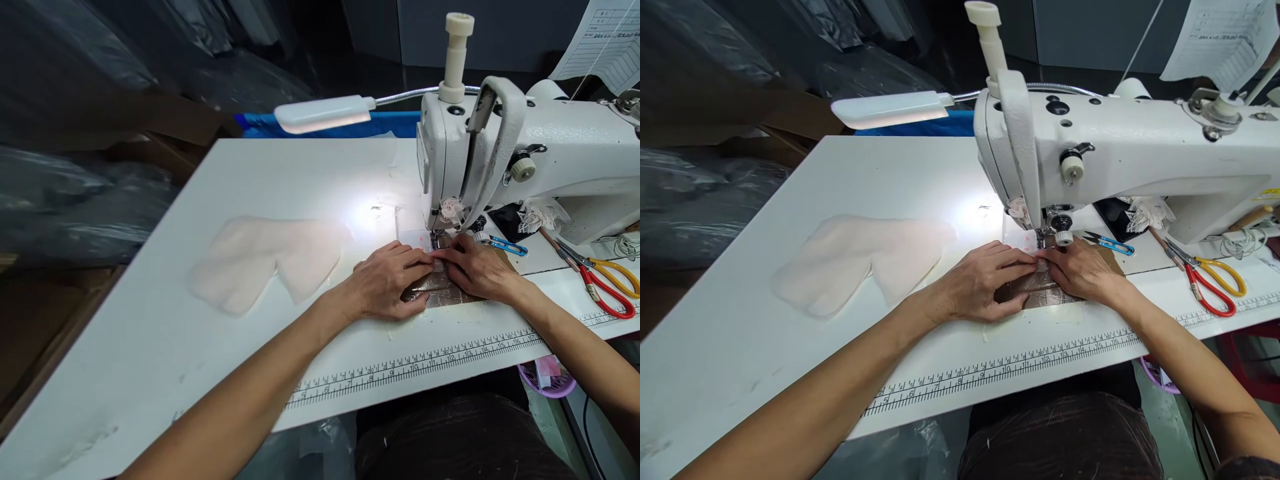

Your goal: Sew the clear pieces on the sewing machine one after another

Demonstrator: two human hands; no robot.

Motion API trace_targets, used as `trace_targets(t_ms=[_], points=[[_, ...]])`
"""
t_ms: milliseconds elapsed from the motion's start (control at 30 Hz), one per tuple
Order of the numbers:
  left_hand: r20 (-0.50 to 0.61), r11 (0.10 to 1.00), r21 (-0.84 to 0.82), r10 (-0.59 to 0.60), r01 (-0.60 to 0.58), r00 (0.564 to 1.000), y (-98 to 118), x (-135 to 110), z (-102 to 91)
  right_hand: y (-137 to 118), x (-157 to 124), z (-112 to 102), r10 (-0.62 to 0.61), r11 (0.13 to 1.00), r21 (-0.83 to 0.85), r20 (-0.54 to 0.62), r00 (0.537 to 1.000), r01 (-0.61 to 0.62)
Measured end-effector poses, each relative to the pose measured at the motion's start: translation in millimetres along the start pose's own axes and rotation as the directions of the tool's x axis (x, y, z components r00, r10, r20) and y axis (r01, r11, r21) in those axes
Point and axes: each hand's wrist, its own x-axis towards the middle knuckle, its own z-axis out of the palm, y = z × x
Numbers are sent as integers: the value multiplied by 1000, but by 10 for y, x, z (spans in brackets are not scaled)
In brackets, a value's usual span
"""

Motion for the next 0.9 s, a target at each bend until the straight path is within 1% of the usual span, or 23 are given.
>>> trace_targets(t_ms=[167, 300, 500, 633, 767, 900], points=[[26, 998, 60, -9, 7, 1000, -6, 6, 11, 48, -25, 25, -23, 994, 107, -35, 999, 26], [30, 996, 87, -12, 9, 999, -16, 2, 18, 85, -48, 46, -23, 987, 155, -43, 999, 30], [103, 991, 132, -51, 37, 993, -23, 18, -9, 84, -66, 40, -68, 990, 116, -52, 996, 74], [117, 984, 166, -77, 57, 990, -31, 37, -19, 61, -62, 48, -76, 991, 102, -69, 995, 83], [113, 979, 186, -101, 78, 989, -43, 47, -12, 42, -59, 45, -46, 988, 144, -65, 997, 55], [126, 975, 201, -127, 100, 984, -57, 64, -10, 53, -68, -65, 33, 959, 282, -32, 999, -23]])
